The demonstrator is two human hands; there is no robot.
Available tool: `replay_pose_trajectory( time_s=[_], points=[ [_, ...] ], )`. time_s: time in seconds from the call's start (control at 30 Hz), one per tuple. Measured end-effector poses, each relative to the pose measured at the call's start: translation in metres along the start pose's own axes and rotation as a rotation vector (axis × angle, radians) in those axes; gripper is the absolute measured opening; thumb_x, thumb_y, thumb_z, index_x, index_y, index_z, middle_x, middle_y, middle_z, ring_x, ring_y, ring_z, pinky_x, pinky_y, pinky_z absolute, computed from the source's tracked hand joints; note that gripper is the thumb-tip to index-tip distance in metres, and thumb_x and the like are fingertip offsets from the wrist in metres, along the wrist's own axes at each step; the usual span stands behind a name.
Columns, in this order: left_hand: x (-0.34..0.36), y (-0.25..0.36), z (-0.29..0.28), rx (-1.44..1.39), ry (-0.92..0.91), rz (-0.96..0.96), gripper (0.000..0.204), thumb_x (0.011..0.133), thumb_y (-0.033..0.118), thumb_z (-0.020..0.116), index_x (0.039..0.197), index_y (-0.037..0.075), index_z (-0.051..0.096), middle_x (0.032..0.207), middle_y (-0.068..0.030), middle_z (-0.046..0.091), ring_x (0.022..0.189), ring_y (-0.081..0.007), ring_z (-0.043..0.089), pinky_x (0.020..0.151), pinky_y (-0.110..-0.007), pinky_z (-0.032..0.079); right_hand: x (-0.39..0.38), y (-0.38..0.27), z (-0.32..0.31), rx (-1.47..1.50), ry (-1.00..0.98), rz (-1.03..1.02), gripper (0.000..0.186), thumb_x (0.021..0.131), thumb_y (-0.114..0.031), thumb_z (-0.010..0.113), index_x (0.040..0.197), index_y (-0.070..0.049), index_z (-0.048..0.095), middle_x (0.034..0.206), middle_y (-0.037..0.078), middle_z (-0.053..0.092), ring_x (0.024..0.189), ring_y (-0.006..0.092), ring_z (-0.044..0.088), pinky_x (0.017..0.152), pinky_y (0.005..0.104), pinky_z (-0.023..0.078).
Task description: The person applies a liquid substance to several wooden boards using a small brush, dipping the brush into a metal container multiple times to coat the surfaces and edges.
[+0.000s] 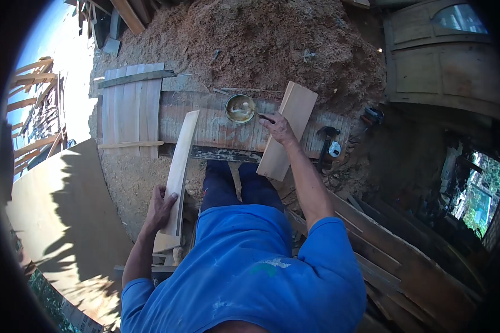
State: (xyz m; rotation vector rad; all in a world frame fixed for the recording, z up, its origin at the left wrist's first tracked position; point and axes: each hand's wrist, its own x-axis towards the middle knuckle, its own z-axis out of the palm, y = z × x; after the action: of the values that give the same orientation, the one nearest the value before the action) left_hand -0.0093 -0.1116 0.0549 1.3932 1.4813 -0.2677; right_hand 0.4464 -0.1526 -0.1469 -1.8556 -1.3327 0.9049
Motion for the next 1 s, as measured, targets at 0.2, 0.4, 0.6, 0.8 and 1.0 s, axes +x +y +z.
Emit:
replay_pose_trajectory(
  time_s=[0.2, 0.4, 0.6, 0.8, 1.0],
  points=[
    [0.062, 0.021, -0.001, -0.179, 0.167, 0.047, 0.05, 0.094, 0.03, 0.071, 0.122, -0.005, 0.048, 0.109, -0.0217, 0.063, 0.095, -0.0279, 0.064, 0.085, -0.04, 0.052, -0.013, -0.028, 0.012, 0.503, 0.012, 0.403, 0.026, 0.096, -0.015, 0.069, 0.12, -0.006, 0.067, 0.087, -0.002, 0.063, 0.076, 0.0076, 0.057, 0.068, 0.0249, 0.049],
    [0.087, 0.013, -0.004, -0.317, 0.062, 0.035, 0.039, 0.1, 0.024, 0.063, 0.122, -0.004, 0.049, 0.104, -0.0187, 0.064, 0.09, -0.0218, 0.063, 0.078, -0.037, 0.053, -0.034, -0.025, 0.028, 0.627, 0.152, 0.423, 0.031, 0.093, -0.017, 0.072, 0.121, -0.005, 0.066, 0.084, -0.002, 0.064, 0.071, 0.0064, 0.055, 0.064, 0.0253, 0.049],
    [0.082, 0.022, -0.011, -0.638, -0.115, -0.118, 0.029, 0.102, 0.02, 0.059, 0.119, -0.002, 0.05, 0.099, -0.0138, 0.063, 0.077, -0.0175, 0.063, 0.07, -0.034, 0.055, -0.029, -0.044, 0.036, 0.56, 0.08, 0.416, 0.025, 0.098, -0.015, 0.067, 0.121, -0.005, 0.068, 0.084, -0.002, 0.066, 0.071, 0.0068, 0.056, 0.066, 0.0247, 0.049],
    [0.072, 0.032, -0.028, -0.819, -0.323, -0.14, 0.025, 0.106, 0.027, 0.055, 0.113, 0.003, 0.053, 0.086, -0.0062, 0.062, 0.069, -0.0132, 0.063, 0.061, -0.028, 0.055, 0.0, -0.091, 0.028, 0.495, 0.145, 0.247, 0.029, 0.098, -0.01, 0.066, 0.127, -0.01, 0.066, 0.078, -0.004, 0.058, 0.067, 0.0064, 0.052, 0.061, 0.0253, 0.046],
    [0.036, 0.078, -0.043, -0.86, -0.32, -0.101, 0.027, 0.107, 0.031, 0.051, 0.113, 0.005, 0.053, 0.086, -0.0046, 0.062, 0.068, -0.0105, 0.062, 0.058, -0.025, 0.053, 0.037, -0.136, 0.009, 0.337, 0.131, 0.184, 0.033, 0.094, -0.003, 0.064, 0.127, -0.007, 0.065, 0.095, 0.009, 0.071, 0.078, 0.0158, 0.065, 0.071, 0.0309, 0.053]
  ],
)
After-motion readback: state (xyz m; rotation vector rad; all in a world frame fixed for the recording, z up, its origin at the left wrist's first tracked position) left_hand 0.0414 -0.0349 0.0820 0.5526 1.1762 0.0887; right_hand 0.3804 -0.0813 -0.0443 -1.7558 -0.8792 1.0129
